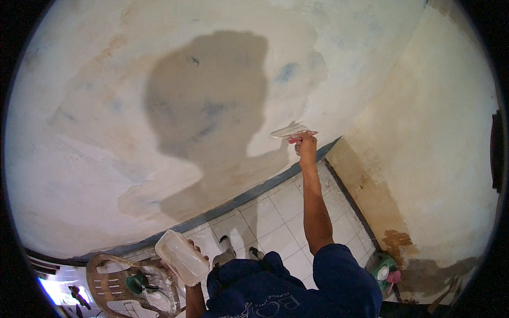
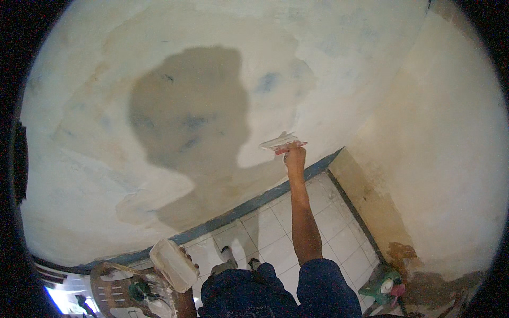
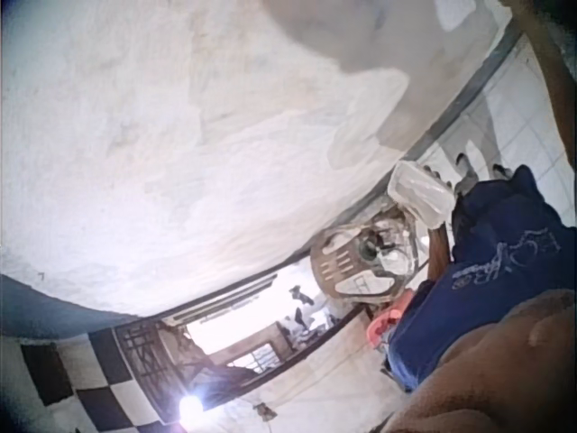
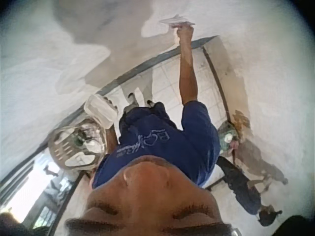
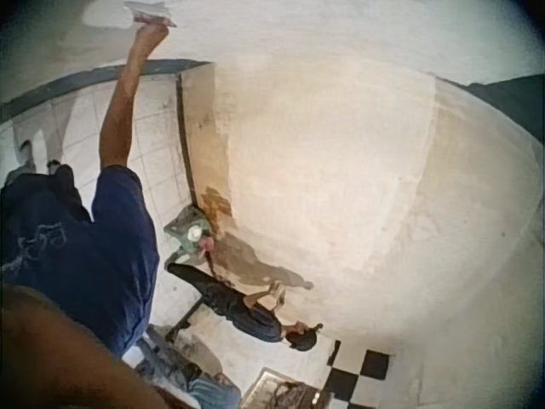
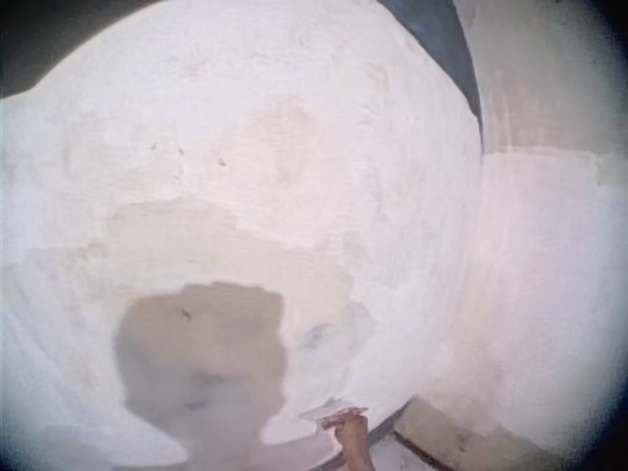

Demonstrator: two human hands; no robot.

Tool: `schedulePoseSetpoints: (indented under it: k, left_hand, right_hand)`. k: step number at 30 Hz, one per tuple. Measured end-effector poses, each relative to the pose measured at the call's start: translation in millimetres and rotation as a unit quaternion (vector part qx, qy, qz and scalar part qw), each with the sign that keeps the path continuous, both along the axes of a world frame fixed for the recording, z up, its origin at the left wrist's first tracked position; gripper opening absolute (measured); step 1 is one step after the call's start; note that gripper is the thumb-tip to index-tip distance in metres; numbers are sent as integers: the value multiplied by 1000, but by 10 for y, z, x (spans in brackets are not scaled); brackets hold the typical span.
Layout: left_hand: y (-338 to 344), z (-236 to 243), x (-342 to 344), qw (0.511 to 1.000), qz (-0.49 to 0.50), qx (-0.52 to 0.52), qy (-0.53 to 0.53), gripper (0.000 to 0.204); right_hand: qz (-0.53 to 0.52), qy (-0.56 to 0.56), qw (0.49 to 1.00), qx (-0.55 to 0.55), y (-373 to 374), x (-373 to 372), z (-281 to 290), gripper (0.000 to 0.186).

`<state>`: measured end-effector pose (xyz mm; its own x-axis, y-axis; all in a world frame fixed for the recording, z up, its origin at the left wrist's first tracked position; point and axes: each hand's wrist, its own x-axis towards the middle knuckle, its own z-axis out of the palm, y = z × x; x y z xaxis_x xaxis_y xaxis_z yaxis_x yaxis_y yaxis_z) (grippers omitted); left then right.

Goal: The person applies white plaster to a damaged wall using a putty knife, repeatedly loading the tool from a plastic container.

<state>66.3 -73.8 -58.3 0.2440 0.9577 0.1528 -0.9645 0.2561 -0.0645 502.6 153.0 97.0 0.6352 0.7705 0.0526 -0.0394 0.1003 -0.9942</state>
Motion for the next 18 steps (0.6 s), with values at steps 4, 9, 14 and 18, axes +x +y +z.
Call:
schedulePoseSetpoints:
  k: [4,9,14,18]
  left_hand:
    - [4,135,41,999,19,-41,10,95]
    - [58,124,101,999,-12,-31,-4,91]
    - [32,45,7,1000,-11,-27,-11,90]
    - [56,67,107,998,-1,-38,-45,89]
  right_hand:
    - [20,-34,999,-24,-195,41,-137,32]
    - [-4,-97,991,-92,162,564,-829,35]
    - [-64,-80,995,-7,510,118,370,36]
    - [7,-9,999,42,58,317,884,33]
